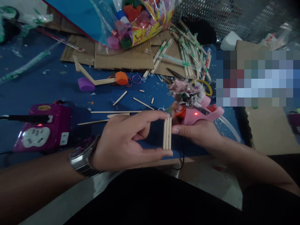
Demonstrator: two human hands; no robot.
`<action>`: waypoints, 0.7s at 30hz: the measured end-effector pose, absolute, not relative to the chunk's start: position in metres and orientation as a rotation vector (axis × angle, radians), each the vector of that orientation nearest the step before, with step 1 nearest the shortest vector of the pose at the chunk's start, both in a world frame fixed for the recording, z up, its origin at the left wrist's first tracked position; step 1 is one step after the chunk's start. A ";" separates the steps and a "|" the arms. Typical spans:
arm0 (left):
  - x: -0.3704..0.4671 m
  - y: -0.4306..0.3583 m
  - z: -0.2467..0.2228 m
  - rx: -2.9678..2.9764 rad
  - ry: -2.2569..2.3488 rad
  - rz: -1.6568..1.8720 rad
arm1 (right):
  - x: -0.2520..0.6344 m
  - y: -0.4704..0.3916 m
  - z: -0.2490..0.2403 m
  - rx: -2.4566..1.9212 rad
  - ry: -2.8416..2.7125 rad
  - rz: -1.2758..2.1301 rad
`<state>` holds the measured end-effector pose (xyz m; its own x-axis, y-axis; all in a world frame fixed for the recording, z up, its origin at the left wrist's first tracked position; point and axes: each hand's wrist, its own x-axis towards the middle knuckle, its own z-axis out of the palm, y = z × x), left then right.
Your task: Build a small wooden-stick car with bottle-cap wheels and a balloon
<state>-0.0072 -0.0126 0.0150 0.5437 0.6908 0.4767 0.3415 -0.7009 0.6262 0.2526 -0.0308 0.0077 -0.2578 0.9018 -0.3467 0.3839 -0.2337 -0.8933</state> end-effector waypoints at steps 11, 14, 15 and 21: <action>-0.009 -0.012 0.012 2.271 0.869 1.013 | 0.247 -0.029 0.018 -1.509 -1.552 1.611; -0.009 -0.010 0.013 2.247 0.894 1.001 | 0.244 -0.029 0.020 -1.473 -1.545 1.688; -0.009 -0.010 0.013 2.243 0.897 0.995 | 0.244 -0.029 0.021 -1.474 -1.539 1.695; -0.009 -0.010 0.013 2.242 0.893 0.980 | 0.244 -0.030 0.018 -1.450 -1.529 1.711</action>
<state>-0.0094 -0.0102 0.0128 0.5182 0.7412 0.4267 0.3564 -0.6407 0.6801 0.2440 -0.0304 0.0175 -0.3653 0.8358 -0.4099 0.3133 -0.3042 -0.8996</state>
